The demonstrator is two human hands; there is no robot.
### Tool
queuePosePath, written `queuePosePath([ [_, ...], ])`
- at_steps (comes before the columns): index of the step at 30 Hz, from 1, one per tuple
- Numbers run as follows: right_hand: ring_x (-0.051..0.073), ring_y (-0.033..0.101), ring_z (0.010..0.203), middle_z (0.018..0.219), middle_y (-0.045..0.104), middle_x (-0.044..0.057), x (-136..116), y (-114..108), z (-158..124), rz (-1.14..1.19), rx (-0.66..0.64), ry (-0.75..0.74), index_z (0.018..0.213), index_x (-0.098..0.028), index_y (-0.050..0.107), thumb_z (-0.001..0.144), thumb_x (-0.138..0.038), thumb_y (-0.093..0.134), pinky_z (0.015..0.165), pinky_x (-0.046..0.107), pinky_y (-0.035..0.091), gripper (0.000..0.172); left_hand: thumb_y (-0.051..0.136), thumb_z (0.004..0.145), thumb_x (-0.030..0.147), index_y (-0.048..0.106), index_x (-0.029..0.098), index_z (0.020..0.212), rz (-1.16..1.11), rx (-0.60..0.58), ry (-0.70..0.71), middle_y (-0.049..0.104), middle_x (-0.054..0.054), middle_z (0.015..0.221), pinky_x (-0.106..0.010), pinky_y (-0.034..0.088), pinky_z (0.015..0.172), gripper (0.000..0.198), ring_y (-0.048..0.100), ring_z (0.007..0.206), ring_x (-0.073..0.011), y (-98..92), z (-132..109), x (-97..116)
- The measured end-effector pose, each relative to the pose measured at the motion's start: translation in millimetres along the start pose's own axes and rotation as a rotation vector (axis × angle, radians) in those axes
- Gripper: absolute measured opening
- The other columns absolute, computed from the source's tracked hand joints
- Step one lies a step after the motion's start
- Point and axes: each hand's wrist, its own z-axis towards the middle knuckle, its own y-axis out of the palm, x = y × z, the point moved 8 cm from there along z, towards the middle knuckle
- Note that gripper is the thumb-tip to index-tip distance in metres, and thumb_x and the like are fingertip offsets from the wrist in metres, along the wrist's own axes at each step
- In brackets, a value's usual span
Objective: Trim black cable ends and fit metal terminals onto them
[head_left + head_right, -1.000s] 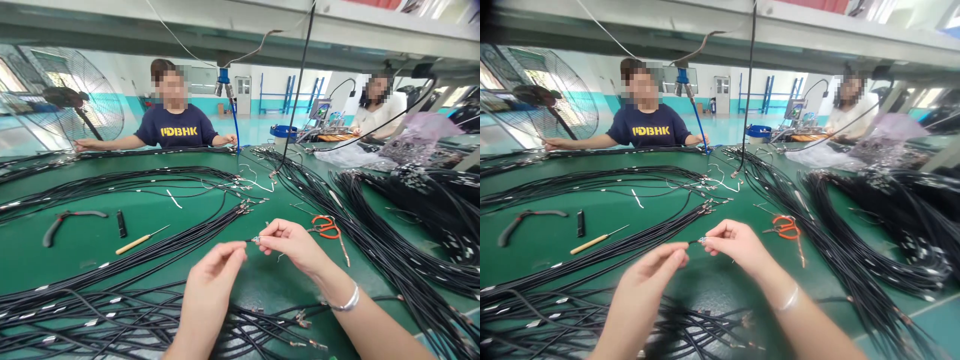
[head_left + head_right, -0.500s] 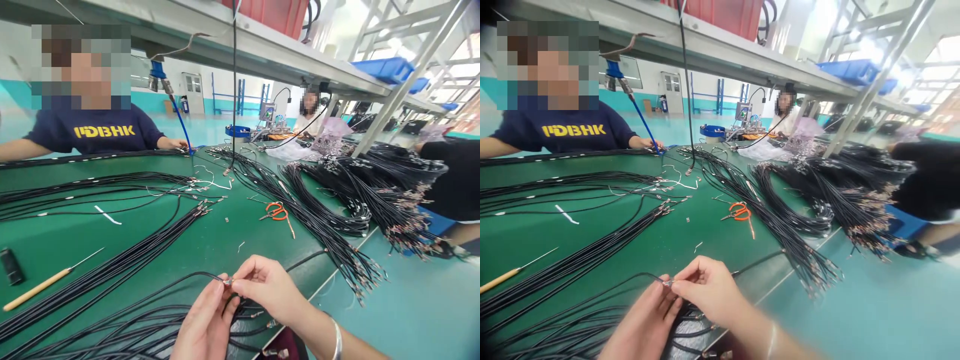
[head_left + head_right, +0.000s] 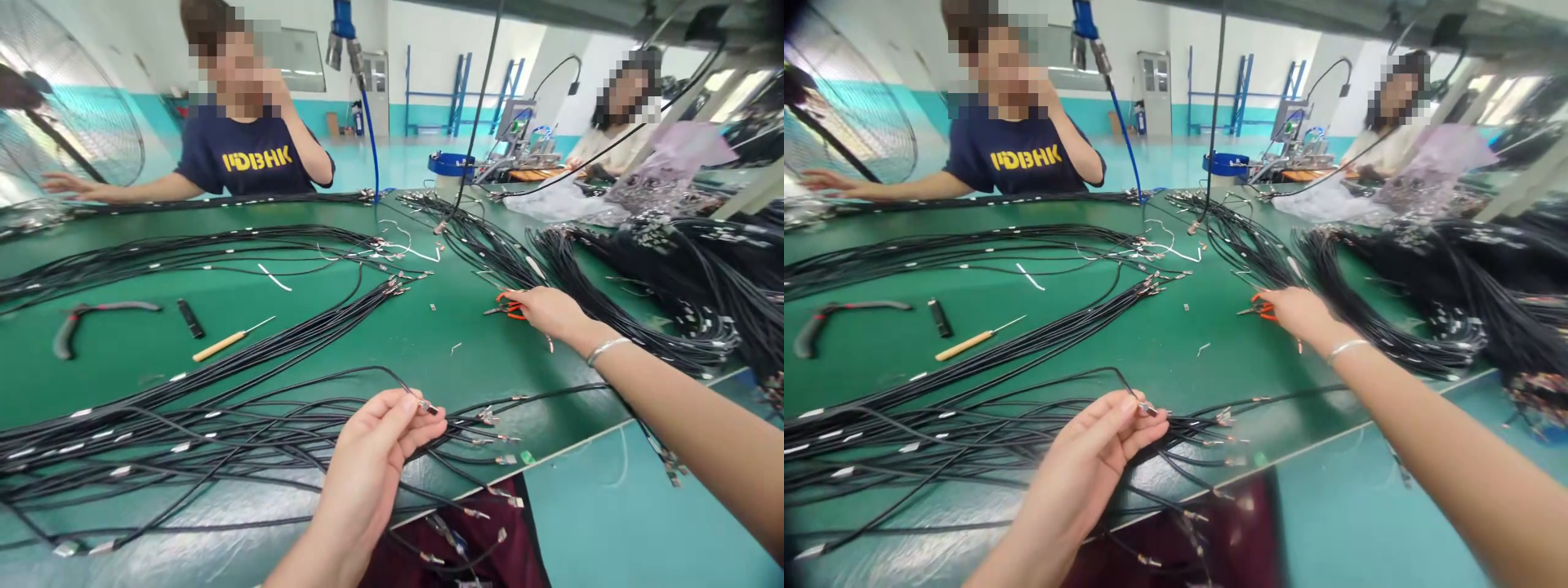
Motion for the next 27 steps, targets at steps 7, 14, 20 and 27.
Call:
queuePosePath([
  [7,0.023,0.065,0.079,0.088,0.069,0.010,-44.4,-10.9,-19.4,0.055,-0.036,-0.003,0.116,-0.015,0.059,0.076,-0.025,0.056,0.071,0.031,0.049,0.042,0.070,0.076,0.023,0.064,0.011,0.076,0.047,-0.006,0.008,0.066,-0.005,0.068,-0.022,0.053,0.060,0.013,0.064,0.067,-0.0145,-1.2,-3.5,0.8],
  [14,0.015,0.064,0.087,0.099,0.063,0.006,-143.2,-20.6,-109.9,0.885,-0.271,-0.183,0.139,-0.020,0.028,0.084,-0.027,0.054,0.077,0.027,0.053,0.061,0.069,0.076,0.021,0.063,0.012,0.077,0.030,-0.034,-0.005,0.067,-0.005,0.068,-0.021,0.049,0.056,0.011,0.064,0.066,-0.0142,-2.8,-7.3,-0.8],
  [20,0.013,0.055,0.068,0.078,0.058,0.000,-182.9,-35.2,-154.1,0.762,-0.219,-0.213,0.104,-0.022,0.059,0.080,-0.028,0.065,0.064,0.024,0.048,0.025,0.070,0.075,0.020,0.065,0.012,0.077,0.031,-0.081,-0.027,0.066,-0.004,0.068,-0.021,0.049,0.063,0.009,0.061,0.062,-0.0112,-2.5,-9.5,-2.5],
  [27,0.011,0.046,0.053,0.060,0.055,-0.004,-204.3,-40.2,-159.3,0.446,-0.030,-0.365,0.096,-0.022,0.066,0.079,-0.045,0.068,0.054,0.023,0.036,0.028,0.067,0.077,0.018,0.064,0.012,0.074,0.031,-0.164,-0.033,0.065,-0.003,0.068,-0.020,0.048,0.064,0.007,0.060,0.062,-0.0109,-1.6,-15.3,-0.5],
])
